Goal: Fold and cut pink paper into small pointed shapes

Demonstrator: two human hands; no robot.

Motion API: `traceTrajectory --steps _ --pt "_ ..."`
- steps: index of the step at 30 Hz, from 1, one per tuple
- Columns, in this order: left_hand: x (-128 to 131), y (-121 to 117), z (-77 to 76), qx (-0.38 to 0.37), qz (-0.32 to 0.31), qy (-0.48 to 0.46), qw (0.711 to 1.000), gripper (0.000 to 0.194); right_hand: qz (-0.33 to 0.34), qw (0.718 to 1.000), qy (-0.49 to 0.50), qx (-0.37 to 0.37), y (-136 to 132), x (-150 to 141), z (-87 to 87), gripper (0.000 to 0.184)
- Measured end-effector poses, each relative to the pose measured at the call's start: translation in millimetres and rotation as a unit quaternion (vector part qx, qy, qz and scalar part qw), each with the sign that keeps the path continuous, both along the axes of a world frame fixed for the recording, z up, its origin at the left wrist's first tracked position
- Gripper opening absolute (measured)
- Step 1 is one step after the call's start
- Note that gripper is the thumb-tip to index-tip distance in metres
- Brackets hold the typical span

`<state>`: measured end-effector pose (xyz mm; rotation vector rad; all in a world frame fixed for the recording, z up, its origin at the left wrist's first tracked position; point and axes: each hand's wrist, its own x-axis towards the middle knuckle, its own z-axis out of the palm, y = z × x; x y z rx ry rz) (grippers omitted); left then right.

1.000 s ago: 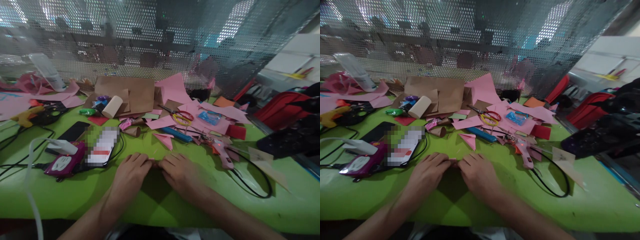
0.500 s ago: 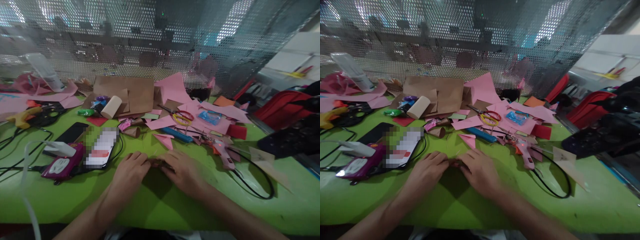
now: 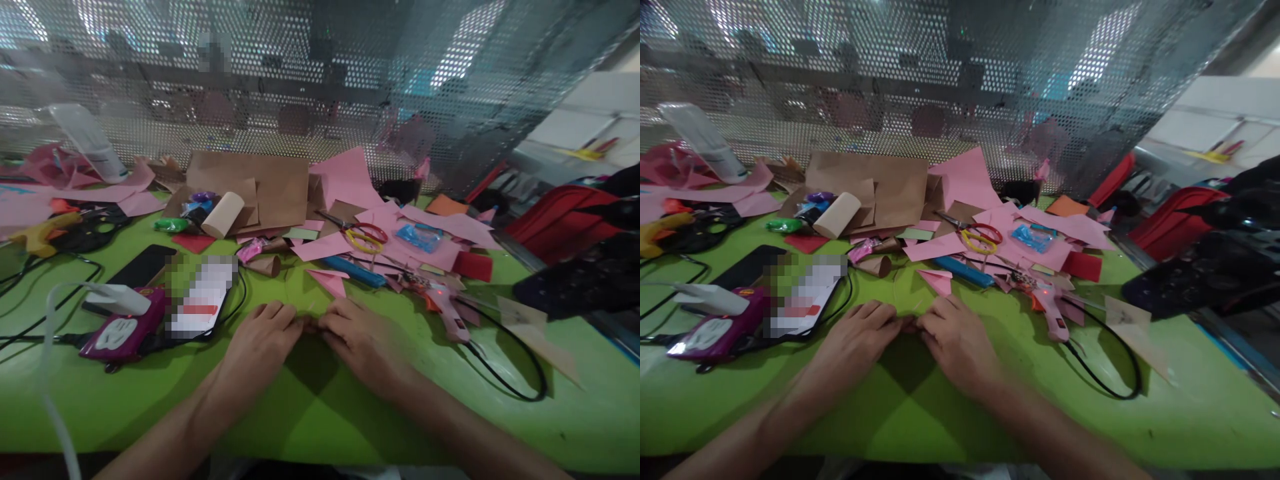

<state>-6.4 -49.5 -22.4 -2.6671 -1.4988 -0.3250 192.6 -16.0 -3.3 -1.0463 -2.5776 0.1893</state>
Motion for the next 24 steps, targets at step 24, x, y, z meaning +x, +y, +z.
traceTrajectory --steps 24 --pt "-6.1 5.3 -1.2 0.048 -0.004 -0.057 0.997 0.013 0.006 0.994 -0.055 0.096 0.4 -2.4 -4.9 0.013"
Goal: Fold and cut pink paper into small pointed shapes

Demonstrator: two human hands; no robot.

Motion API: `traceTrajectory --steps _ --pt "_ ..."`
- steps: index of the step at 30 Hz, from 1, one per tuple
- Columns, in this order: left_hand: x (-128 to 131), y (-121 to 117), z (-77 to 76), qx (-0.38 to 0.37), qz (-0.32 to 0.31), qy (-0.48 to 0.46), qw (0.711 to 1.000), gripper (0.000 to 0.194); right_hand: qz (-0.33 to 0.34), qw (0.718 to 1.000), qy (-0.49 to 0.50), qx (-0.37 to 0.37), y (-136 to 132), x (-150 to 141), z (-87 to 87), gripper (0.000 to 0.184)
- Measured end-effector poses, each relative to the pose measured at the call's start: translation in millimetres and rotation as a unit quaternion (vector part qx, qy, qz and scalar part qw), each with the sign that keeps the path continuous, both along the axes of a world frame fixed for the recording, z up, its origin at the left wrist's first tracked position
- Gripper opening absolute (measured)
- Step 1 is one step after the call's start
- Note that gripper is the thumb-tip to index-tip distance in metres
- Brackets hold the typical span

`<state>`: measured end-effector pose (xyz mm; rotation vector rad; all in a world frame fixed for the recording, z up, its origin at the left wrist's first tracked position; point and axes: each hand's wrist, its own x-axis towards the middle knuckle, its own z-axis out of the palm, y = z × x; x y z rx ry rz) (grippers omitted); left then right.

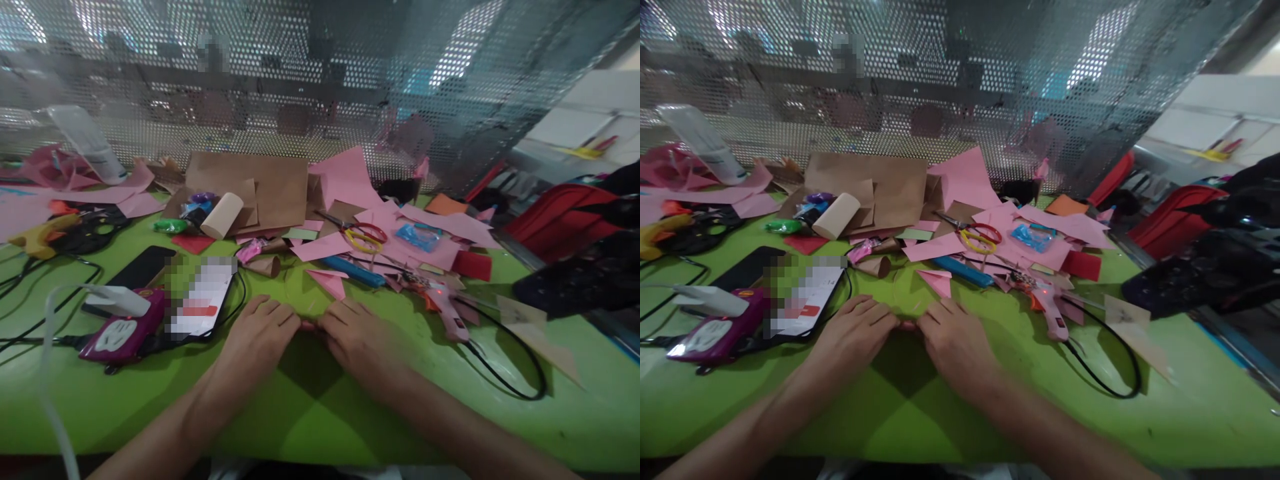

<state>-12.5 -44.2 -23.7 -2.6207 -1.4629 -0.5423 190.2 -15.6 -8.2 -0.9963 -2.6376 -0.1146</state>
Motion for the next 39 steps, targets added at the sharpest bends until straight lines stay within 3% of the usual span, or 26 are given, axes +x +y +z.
traceTrajectory --steps 8,15,20,23,26,29,33,39 --pt "3.8 -1.0 1.7 0.028 -0.007 0.028 0.999 0.016 0.035 0.997 -0.033 0.059 1.5 1.6 -8.5 0.02" --pt "10.1 -1.3 -2.7 0.037 -0.013 0.07 0.997 0.015 0.019 0.998 -0.037 0.043 4.1 0.3 -10.8 0.018" --pt "13.0 0.2 -2.5 0.034 -0.009 0.066 0.997 0.022 -0.04 0.994 0.026 -0.095 3.2 0.3 3.7 0.011" --pt "14.1 -1.0 0.3 0.007 -0.015 0.053 0.998 0.022 -0.029 0.975 0.081 -0.207 5.2 1.1 18.7 0.011" --pt "16.9 -1.1 4.6 -0.025 -0.015 0.038 0.999 0.018 0.0 0.96 0.122 -0.25 8.7 3.2 29.0 0.013" --pt "19.5 0.8 10.7 -0.072 0.021 0.036 0.997 0.017 0.034 0.967 0.131 -0.215 10.5 6.5 31.7 0.011" --pt "18.5 1.6 17.5 -0.137 0.072 0.033 0.987 0.015 0.07 0.99 0.084 -0.093 9.5 11.1 28.5 0.012" --pt "17.7 -1.8 17.3 -0.156 0.069 0.043 0.985 0.014 0.08 0.994 0.042 0.054 8.3 13.9 19.7 0.017"
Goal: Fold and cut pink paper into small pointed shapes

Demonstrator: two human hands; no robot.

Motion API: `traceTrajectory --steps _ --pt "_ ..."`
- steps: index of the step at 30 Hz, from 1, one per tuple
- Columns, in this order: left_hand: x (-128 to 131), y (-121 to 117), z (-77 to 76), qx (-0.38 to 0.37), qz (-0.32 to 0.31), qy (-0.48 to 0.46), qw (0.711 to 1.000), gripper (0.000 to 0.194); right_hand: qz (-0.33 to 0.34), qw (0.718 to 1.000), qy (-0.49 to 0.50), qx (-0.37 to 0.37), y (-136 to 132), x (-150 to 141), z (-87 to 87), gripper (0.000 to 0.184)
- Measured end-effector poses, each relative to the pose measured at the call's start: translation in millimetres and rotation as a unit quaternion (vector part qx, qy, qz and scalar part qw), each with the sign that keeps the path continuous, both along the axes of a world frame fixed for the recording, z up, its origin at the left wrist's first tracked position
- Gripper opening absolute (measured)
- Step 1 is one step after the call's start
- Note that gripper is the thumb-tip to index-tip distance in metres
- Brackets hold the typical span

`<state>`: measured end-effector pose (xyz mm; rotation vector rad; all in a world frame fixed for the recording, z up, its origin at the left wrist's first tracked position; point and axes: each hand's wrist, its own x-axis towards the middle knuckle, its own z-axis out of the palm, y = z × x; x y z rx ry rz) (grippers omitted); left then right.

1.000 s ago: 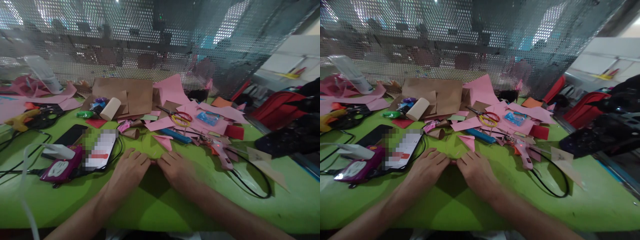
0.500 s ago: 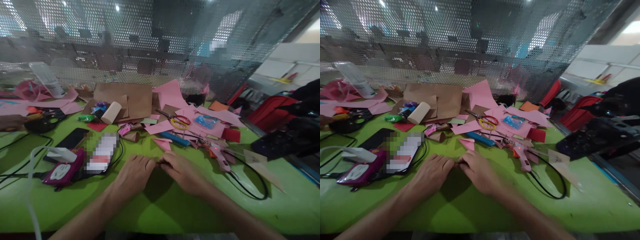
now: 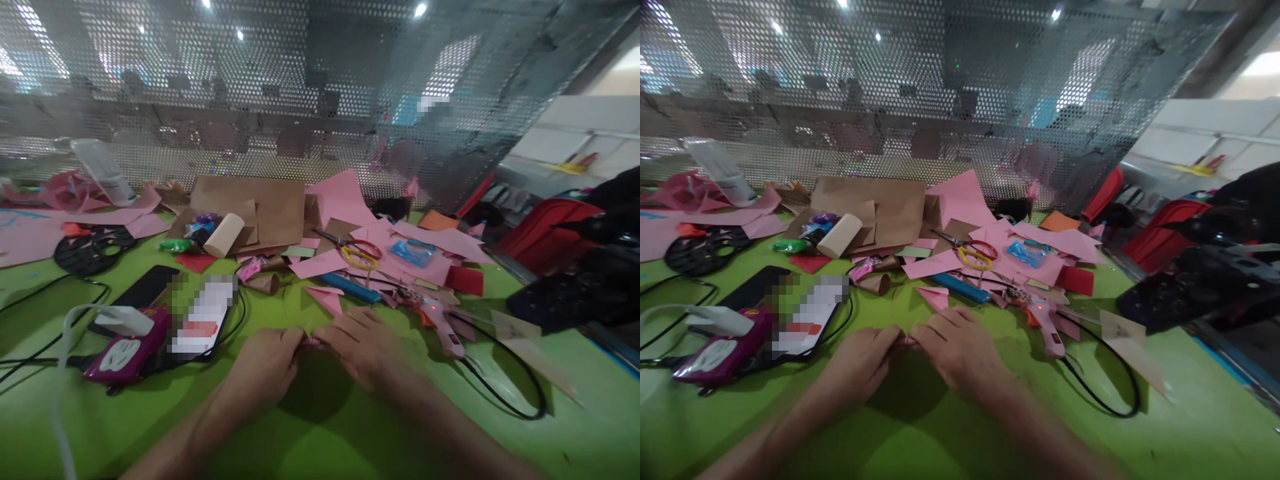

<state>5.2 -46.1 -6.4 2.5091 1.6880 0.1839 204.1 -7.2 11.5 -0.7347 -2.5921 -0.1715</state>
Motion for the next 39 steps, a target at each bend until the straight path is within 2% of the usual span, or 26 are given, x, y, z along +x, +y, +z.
traceTrajectory --steps 2,6,12,17,22,25,26,28,31,33,35,39 --pt "2.3 -0.1 0.9 -0.01 -0.001 0.013 1.0 0.015 0.002 1.0 -0.008 0.002 0.1 0.5 -3.8 0.021" --pt "6.0 0.7 0.7 -0.017 -0.02 0.024 0.999 0.02 -0.002 0.999 -0.019 -0.044 -0.3 0.6 -11.5 0.026" --pt "5.5 -0.3 -10.3 0.041 -0.072 0.018 0.996 0.017 -0.067 0.976 -0.01 -0.205 -4.4 -5.3 -7.6 0.024" --pt "4.5 -0.5 -13.2 0.073 -0.106 0.011 0.992 0.017 -0.083 0.938 0.037 -0.336 -4.7 -4.2 -0.7 0.016" --pt "4.5 0.2 -18.0 0.084 -0.115 -0.004 0.99 0.012 -0.113 0.874 0.08 -0.466 -1.1 0.7 -9.2 0.016" --pt "6.9 1.1 -17.7 0.067 -0.097 -0.004 0.993 0.02 -0.104 0.846 0.11 -0.512 0.8 0.2 -12.4 0.014" --pt "7.6 1.6 -16.3 0.059 -0.085 -0.003 0.995 0.023 -0.093 0.845 0.118 -0.513 1.1 -0.4 -11.9 0.015" --pt "8.0 3.1 -12.4 0.04 -0.053 0.002 0.998 0.026 -0.068 0.87 0.135 -0.47 1.5 -1.5 -8.5 0.016" --pt "5.2 5.1 -6.9 0.001 0.001 -0.004 1.0 0.024 -0.018 0.942 0.141 -0.304 1.5 -1.7 -1.9 0.022" --pt "2.3 5.5 -5.8 -0.024 0.016 -0.036 0.999 0.024 0.011 0.973 0.116 -0.199 1.3 -0.3 0.6 0.026" --pt "0.1 4.9 -6.7 -0.033 0.009 -0.075 0.997 0.028 0.023 0.988 0.086 -0.129 1.2 1.7 0.6 0.023" --pt "0.3 1.8 -9.3 -0.031 -0.01 -0.104 0.994 0.033 0.026 0.997 0.053 -0.041 1.2 5.6 -4.0 0.016"
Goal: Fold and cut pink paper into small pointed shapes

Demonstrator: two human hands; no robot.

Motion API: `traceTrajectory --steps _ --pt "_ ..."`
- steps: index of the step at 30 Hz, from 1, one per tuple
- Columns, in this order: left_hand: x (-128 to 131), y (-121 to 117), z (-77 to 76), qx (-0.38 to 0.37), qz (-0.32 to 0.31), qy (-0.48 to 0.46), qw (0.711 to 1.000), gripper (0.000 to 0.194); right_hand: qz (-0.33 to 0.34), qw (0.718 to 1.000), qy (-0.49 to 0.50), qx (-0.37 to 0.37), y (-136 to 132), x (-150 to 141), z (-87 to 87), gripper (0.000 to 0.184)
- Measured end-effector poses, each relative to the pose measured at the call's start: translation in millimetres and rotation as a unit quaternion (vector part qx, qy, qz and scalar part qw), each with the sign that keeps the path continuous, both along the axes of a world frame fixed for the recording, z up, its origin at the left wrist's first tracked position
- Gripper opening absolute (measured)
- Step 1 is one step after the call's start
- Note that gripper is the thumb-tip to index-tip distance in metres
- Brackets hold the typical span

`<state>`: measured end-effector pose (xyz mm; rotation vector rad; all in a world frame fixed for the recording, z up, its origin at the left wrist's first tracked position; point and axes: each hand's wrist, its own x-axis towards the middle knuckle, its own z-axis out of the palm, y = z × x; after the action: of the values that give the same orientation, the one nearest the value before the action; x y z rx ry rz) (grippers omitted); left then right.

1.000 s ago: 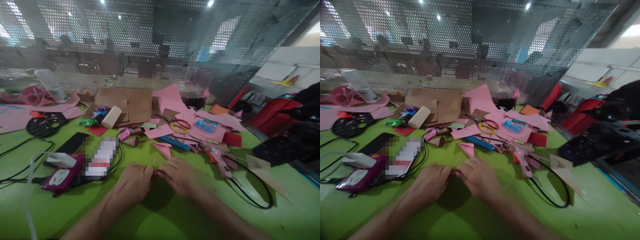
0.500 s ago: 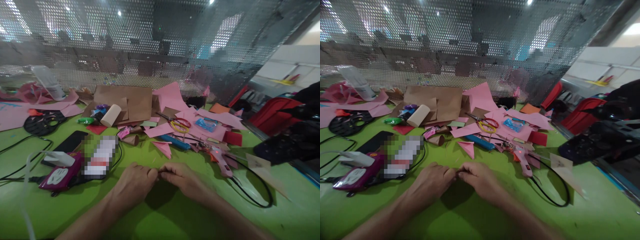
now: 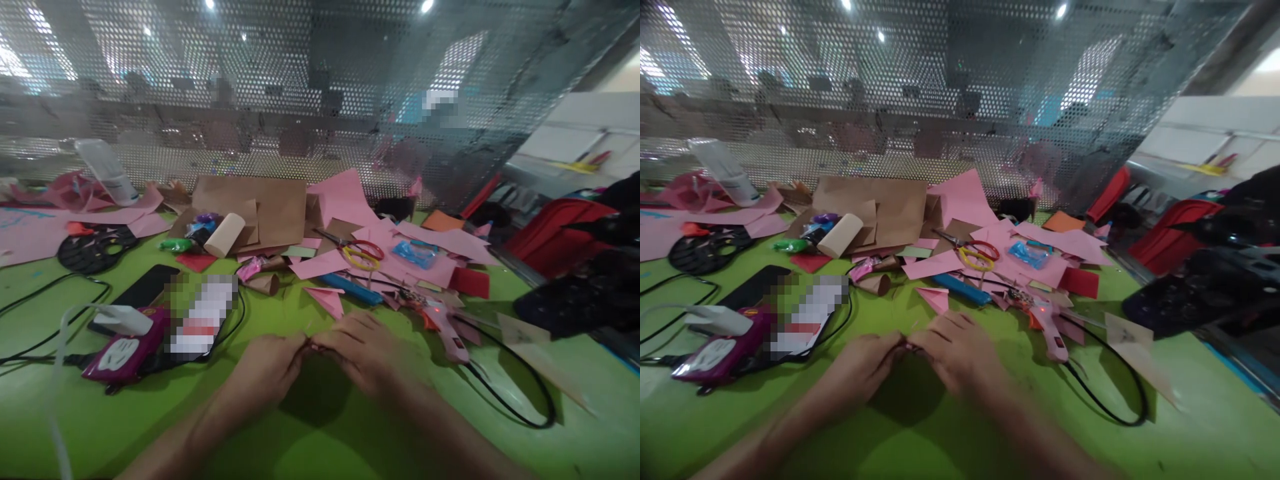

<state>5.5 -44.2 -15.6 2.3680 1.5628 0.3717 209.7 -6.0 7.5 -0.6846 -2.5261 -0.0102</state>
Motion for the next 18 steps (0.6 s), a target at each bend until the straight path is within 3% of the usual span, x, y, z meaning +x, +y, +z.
traceTrajectory --steps 4,9,13,18 --pt "2.1 -3.0 0.2 0.019 -0.004 0.063 0.998 0.028 -0.004 0.999 -0.018 0.041 -1.9 -0.2 -6.0 0.022" --pt "2.1 -4.5 0.9 0.063 -0.019 0.12 0.991 0.021 -0.04 0.998 -0.033 0.033 -6.0 -6.6 -11.3 0.031" --pt "1.6 -4.8 0.4 0.098 -0.044 0.1 0.989 0.023 -0.071 0.993 -0.023 -0.089 -9.6 -11.4 -7.8 0.029" --pt "1.9 -3.9 2.1 0.091 -0.058 0.086 0.99 0.024 -0.073 0.964 0.014 -0.254 -11.0 -11.4 -1.1 0.01"
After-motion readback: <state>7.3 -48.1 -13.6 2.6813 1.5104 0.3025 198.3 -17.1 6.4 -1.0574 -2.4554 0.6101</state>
